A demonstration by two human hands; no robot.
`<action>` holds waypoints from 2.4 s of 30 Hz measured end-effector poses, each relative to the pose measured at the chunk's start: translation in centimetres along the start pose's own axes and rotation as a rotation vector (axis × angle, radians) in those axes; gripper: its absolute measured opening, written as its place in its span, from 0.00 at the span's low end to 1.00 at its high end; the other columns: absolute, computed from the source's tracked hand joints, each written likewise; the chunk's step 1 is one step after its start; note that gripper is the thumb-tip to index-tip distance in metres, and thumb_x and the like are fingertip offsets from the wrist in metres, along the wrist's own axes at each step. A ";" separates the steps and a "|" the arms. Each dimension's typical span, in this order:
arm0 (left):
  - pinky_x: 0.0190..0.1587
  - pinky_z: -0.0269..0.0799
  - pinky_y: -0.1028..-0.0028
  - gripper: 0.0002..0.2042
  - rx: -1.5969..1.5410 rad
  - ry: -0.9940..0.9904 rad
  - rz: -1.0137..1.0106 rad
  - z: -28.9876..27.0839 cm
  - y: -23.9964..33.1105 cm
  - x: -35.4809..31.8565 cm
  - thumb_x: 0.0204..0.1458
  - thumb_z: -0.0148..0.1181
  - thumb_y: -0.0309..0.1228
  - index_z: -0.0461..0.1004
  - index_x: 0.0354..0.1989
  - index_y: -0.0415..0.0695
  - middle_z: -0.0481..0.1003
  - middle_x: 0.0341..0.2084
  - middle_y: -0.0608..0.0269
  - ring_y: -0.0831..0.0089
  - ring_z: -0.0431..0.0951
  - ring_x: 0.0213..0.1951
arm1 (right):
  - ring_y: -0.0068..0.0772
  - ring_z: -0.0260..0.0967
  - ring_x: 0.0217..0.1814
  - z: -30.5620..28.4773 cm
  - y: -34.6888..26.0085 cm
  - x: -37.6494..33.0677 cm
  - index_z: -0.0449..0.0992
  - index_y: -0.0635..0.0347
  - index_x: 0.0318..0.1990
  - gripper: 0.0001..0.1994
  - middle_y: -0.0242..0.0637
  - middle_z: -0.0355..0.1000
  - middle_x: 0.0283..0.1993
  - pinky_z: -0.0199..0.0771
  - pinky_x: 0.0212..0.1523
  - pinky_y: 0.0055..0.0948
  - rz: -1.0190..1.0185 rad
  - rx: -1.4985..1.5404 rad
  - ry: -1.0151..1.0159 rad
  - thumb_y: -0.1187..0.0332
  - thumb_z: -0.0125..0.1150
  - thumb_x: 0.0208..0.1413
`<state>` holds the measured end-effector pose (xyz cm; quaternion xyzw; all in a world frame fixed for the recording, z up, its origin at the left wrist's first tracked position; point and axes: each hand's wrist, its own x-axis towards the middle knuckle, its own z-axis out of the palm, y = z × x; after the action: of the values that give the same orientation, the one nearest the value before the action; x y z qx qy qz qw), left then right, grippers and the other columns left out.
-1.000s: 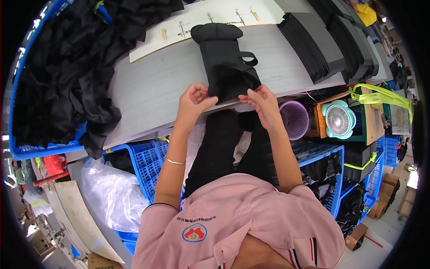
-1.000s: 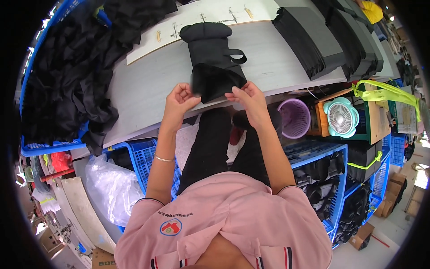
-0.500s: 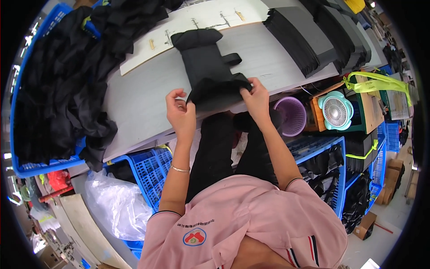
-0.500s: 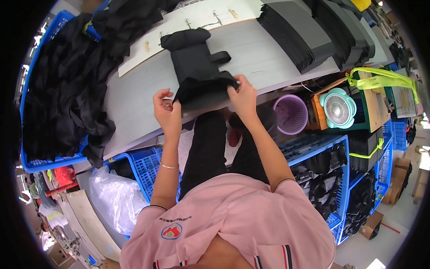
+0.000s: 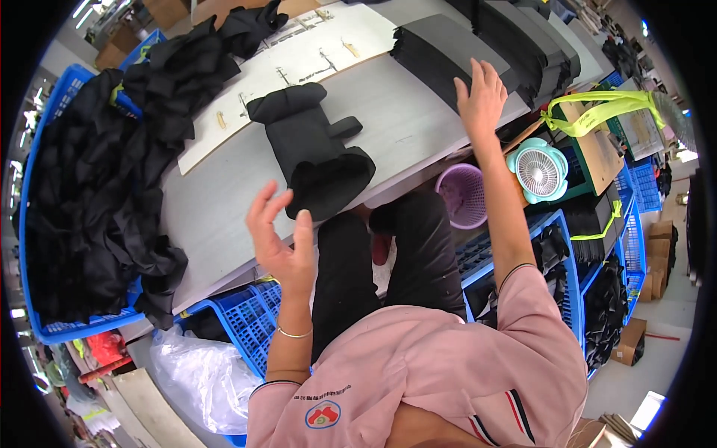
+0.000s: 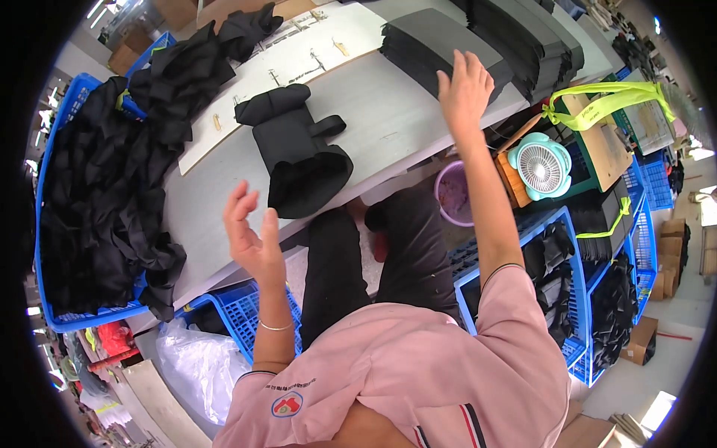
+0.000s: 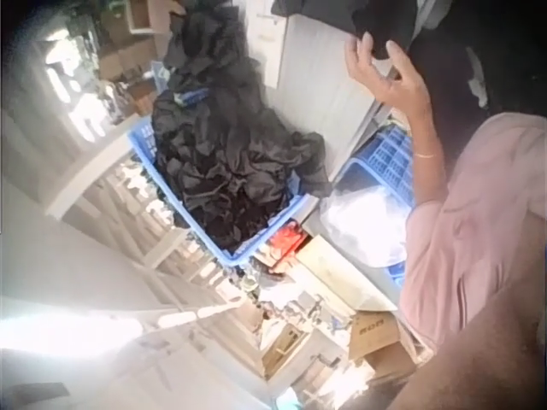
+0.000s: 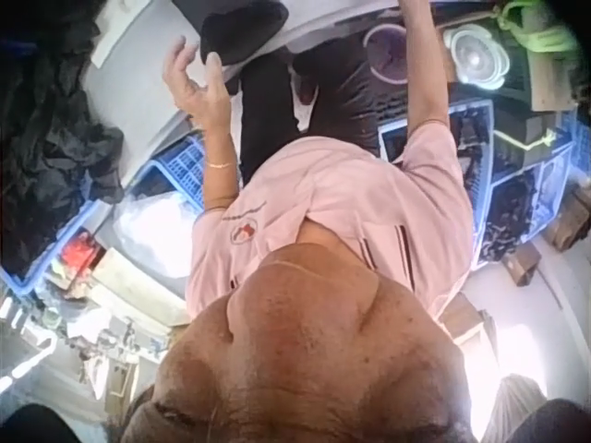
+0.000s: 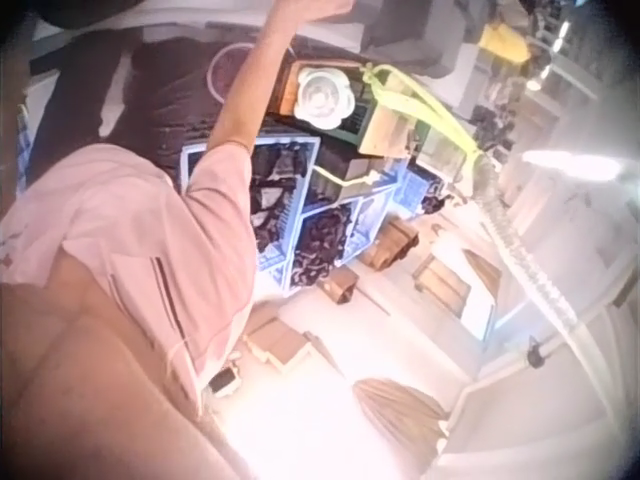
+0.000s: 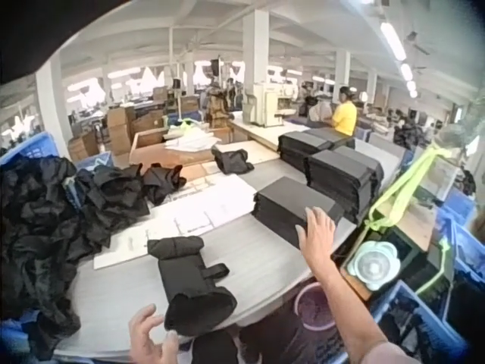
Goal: Folding and organizing black fabric components at a workstation.
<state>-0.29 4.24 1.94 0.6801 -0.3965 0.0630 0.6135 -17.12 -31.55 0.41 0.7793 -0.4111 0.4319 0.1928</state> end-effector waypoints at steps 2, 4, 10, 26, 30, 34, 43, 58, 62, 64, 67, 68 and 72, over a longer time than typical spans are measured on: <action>0.55 0.67 0.70 0.14 -0.087 -0.119 -0.125 0.4 0.3 -1.1 0.50 0.59 0.16 0.75 0.47 0.36 0.71 0.56 0.50 0.68 0.72 0.52 | 0.41 0.69 0.54 2.2 3.8 0.6 0.81 0.54 0.47 0.16 0.35 0.74 0.50 0.67 0.54 0.42 0.114 0.088 -0.180 0.62 0.69 0.50; 0.57 0.66 0.67 0.15 -0.182 -0.088 -0.170 0.3 1.5 -2.4 0.49 0.61 0.18 0.75 0.47 0.36 0.72 0.55 0.50 0.63 0.73 0.54 | 0.40 0.71 0.53 2.6 4.9 1.9 0.83 0.54 0.42 0.12 0.33 0.76 0.47 0.69 0.52 0.41 0.115 0.142 -0.209 0.62 0.68 0.50; 0.57 0.66 0.56 0.33 -0.230 0.238 0.349 -4.7 10.4 -1.2 0.59 0.44 0.61 0.73 0.55 0.42 0.61 0.62 0.37 0.49 0.60 0.64 | 0.44 0.74 0.44 1.0 3.9 1.8 0.82 0.60 0.31 0.06 0.40 0.77 0.35 0.74 0.45 0.39 0.240 0.434 -0.172 0.69 0.63 0.53; 0.71 0.38 0.50 0.22 -0.526 0.876 0.996 -7.3 22.3 2.3 0.65 0.42 0.41 0.67 0.65 0.47 0.62 0.68 0.61 0.55 0.51 0.72 | 0.41 0.75 0.41 2.3 7.3 2.7 0.81 0.56 0.39 0.08 0.36 0.77 0.36 0.73 0.41 0.41 -0.184 0.080 -0.279 0.65 0.63 0.55; 0.71 0.42 0.53 0.22 -0.544 0.804 0.916 -6.6 21.3 1.3 0.63 0.45 0.40 0.67 0.64 0.46 0.64 0.66 0.59 0.57 0.55 0.71 | 0.43 0.75 0.40 2.4 7.1 3.2 0.82 0.58 0.37 0.07 0.38 0.77 0.36 0.74 0.40 0.40 -0.381 -0.056 -0.255 0.66 0.63 0.55; 0.67 0.41 0.42 0.38 -1.139 0.446 0.912 -6.2 17.9 -1.0 0.55 0.44 0.66 0.58 0.71 0.59 0.45 0.74 0.53 0.49 0.41 0.74 | 0.44 0.75 0.38 0.6 6.9 3.8 0.78 0.59 0.31 0.07 0.39 0.75 0.32 0.76 0.39 0.38 -0.258 0.280 -0.269 0.66 0.62 0.54; 0.55 0.70 0.64 0.26 -0.530 -0.039 -0.078 -2.7 8.1 -7.3 0.64 0.48 0.43 0.65 0.62 0.34 0.57 0.66 0.41 0.57 0.69 0.59 | 0.43 0.75 0.37 3.1 5.8 2.4 0.73 0.57 0.29 0.03 0.34 0.73 0.29 0.78 0.39 0.38 -0.535 -0.316 -0.296 0.72 0.56 0.54; 0.50 0.72 0.74 0.16 -0.487 -0.351 -0.499 -2.1 5.3 -10.6 0.63 0.52 0.27 0.69 0.58 0.37 0.67 0.61 0.53 0.69 0.76 0.51 | 0.48 0.68 0.55 -1.6 3.7 2.1 0.78 0.47 0.54 0.27 0.42 0.70 0.48 0.76 0.47 0.42 -0.142 0.024 -0.477 0.44 0.65 0.51; 0.51 0.72 0.74 0.15 -0.501 -0.404 -0.537 -1.8 5.1 -10.4 0.64 0.52 0.29 0.71 0.56 0.36 0.68 0.60 0.54 0.70 0.76 0.50 | 0.49 0.72 0.49 -1.4 5.2 2.3 0.82 0.49 0.49 0.20 0.43 0.72 0.44 0.76 0.46 0.44 -0.164 0.094 -0.417 0.48 0.60 0.57; 0.52 0.72 0.75 0.14 -0.528 -0.465 -0.624 -1.7 4.5 -10.7 0.64 0.51 0.30 0.73 0.53 0.35 0.70 0.58 0.55 0.72 0.77 0.49 | 0.48 0.74 0.45 -1.1 5.8 4.1 0.82 0.49 0.46 0.18 0.42 0.73 0.42 0.77 0.43 0.43 -0.177 0.106 -0.516 0.49 0.59 0.58; 0.52 0.71 0.75 0.13 -0.517 -0.505 -0.672 -1.7 3.9 -11.7 0.65 0.51 0.31 0.74 0.51 0.35 0.72 0.55 0.56 0.73 0.77 0.48 | 0.43 0.77 0.35 0.1 6.4 4.2 0.79 0.53 0.40 0.10 0.37 0.74 0.35 0.78 0.34 0.39 -0.388 -0.022 -0.522 0.60 0.55 0.61; 0.50 0.71 0.76 0.14 -0.495 -0.501 -0.666 -1.4 3.6 -12.3 0.66 0.51 0.33 0.75 0.50 0.35 0.74 0.52 0.58 0.74 0.77 0.47 | 0.41 0.77 0.34 0.4 5.6 3.5 0.75 0.54 0.38 0.07 0.36 0.73 0.34 0.78 0.32 0.38 -0.472 -0.107 -0.416 0.64 0.55 0.59; 0.47 0.71 0.76 0.16 -0.501 -0.582 -0.737 -1.4 2.7 -13.3 0.67 0.49 0.36 0.75 0.52 0.37 0.75 0.51 0.59 0.75 0.77 0.47 | 0.35 0.76 0.37 -0.3 3.6 1.7 0.69 0.56 0.38 0.06 0.34 0.71 0.33 0.79 0.33 0.32 -0.619 -0.256 -0.293 0.71 0.56 0.52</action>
<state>-10.38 11.83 -3.22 0.5962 -0.2880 -0.4446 0.6032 -19.70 -34.29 1.73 0.8900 -0.2298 0.1820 0.3492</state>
